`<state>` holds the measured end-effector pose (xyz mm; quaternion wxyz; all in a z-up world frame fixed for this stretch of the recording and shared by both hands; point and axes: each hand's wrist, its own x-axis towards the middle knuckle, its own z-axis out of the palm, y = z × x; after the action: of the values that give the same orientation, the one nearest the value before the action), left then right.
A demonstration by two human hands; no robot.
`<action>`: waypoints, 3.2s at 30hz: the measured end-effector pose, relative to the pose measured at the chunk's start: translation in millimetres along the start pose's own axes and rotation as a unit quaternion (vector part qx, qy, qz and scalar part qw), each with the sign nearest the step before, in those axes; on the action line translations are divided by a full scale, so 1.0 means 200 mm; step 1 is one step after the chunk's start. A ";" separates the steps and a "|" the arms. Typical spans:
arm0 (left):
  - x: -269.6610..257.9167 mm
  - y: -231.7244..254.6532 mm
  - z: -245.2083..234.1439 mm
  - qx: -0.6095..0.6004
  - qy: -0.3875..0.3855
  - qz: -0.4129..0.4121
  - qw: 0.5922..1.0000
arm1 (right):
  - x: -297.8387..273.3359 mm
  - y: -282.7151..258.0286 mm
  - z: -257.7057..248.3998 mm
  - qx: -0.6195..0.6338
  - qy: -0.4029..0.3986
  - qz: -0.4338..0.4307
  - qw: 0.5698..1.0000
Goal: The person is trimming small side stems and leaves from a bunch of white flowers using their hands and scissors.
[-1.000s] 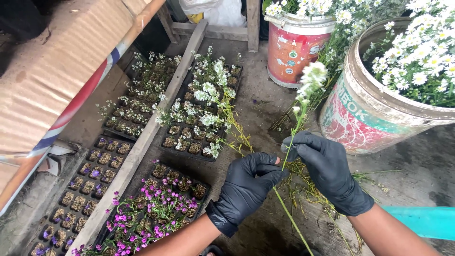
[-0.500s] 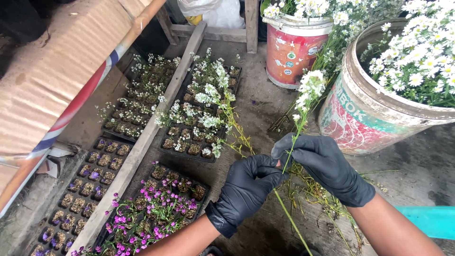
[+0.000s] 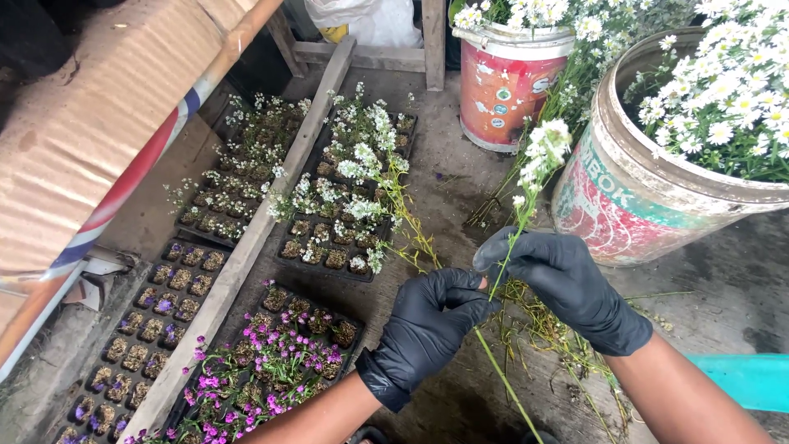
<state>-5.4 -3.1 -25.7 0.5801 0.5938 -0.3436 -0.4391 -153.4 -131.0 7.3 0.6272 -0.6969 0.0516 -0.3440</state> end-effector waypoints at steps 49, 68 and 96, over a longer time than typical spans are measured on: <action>0.08 -0.10 -0.14 0.005 0.097 0.116 0.988 | -0.07 0.43 0.08 -0.212 0.227 0.234 0.921; 0.11 -0.01 -0.15 0.027 0.142 0.150 0.978 | -0.01 0.42 0.10 -0.243 0.260 0.102 0.929; 0.15 0.17 -0.15 0.152 0.148 0.286 0.934 | 0.07 0.34 0.31 -0.330 0.189 -0.083 0.921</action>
<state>36.5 -21.5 2.0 0.6280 0.6098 -0.4722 -0.1040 -84.5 -100.9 -47.4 0.3096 -0.7882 0.2211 -0.4837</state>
